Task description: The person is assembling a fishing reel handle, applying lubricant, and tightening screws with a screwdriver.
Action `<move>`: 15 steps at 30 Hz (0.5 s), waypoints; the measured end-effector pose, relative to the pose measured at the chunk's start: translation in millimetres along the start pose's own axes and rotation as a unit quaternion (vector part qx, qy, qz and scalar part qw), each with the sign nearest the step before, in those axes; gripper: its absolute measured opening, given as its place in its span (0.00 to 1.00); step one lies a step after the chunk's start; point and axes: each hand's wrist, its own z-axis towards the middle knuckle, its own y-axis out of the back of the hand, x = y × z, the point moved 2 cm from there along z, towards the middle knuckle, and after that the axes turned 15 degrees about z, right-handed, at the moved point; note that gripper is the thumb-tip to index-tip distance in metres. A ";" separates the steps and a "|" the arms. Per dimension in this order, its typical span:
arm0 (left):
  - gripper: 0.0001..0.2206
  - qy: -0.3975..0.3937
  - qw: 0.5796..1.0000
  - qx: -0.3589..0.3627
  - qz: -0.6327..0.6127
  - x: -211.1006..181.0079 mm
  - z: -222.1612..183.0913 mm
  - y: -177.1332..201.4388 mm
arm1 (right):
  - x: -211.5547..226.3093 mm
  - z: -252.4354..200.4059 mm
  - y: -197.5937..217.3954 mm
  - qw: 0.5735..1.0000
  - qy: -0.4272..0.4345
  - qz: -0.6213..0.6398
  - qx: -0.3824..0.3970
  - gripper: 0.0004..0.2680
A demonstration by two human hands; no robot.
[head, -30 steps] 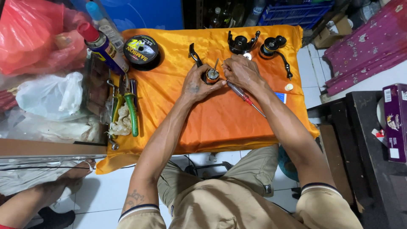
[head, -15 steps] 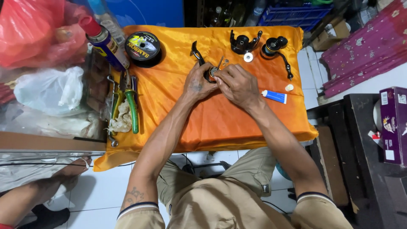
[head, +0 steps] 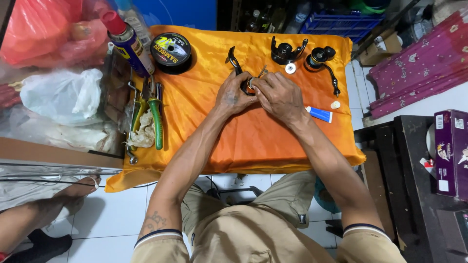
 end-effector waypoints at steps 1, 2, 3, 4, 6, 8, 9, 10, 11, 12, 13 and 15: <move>0.16 0.000 1.000 0.000 0.000 -0.1 0.4 0.5 | -0.5 -0.2 -0.5 1.000 0.000 0.000 0.000 0.11; 0.17 0.002 1.000 0.007 -0.003 -0.3 0.7 0.4 | -0.6 -0.8 -0.8 1.000 0.008 -0.007 0.003 0.11; 0.17 0.003 1.000 0.013 -0.006 -0.5 1.0 0.4 | -0.6 -1.4 -1.1 1.000 0.016 -0.014 0.005 0.11; 0.17 0.003 1.000 0.013 -0.006 -2.6 0.0 1.1 | 1.3 0.2 1.0 1.000 0.017 -0.013 0.005 0.11; 0.14 0.019 1.000 0.013 -0.001 -6.0 -2.0 2.6 | 5.1 3.7 4.8 1.000 0.013 -0.004 0.012 0.11; 0.14 0.014 1.000 0.012 0.005 -6.0 -2.3 3.0 | 0.9 1.2 2.0 1.000 0.009 0.009 0.013 0.12; 0.13 0.008 1.000 0.013 0.010 -6.2 -2.8 2.9 | -1.1 -0.5 0.7 1.000 0.004 0.022 0.014 0.14; 0.13 0.007 1.000 0.013 0.010 -4.1 -1.5 0.9 | -0.7 1.6 2.4 1.000 0.004 0.021 0.014 0.14; 0.14 0.006 1.000 0.014 0.014 -1.9 -0.3 -1.2 | -0.6 3.6 3.9 0.999 -0.003 0.030 0.017 0.14; 0.16 0.007 1.000 0.016 0.018 0.8 -1.1 -2.9 | 0.8 4.9 4.7 0.999 -0.010 0.040 0.020 0.15; 0.16 0.008 1.000 0.017 0.019 1.5 -2.2 -3.0 | 2.2 4.6 4.5 0.999 -0.010 0.041 0.021 0.15; 0.18 -0.001 1.000 0.024 0.000 2.6 0.0 -2.2 | 2.8 6.8 5.0 1.000 -0.003 0.025 0.001 0.11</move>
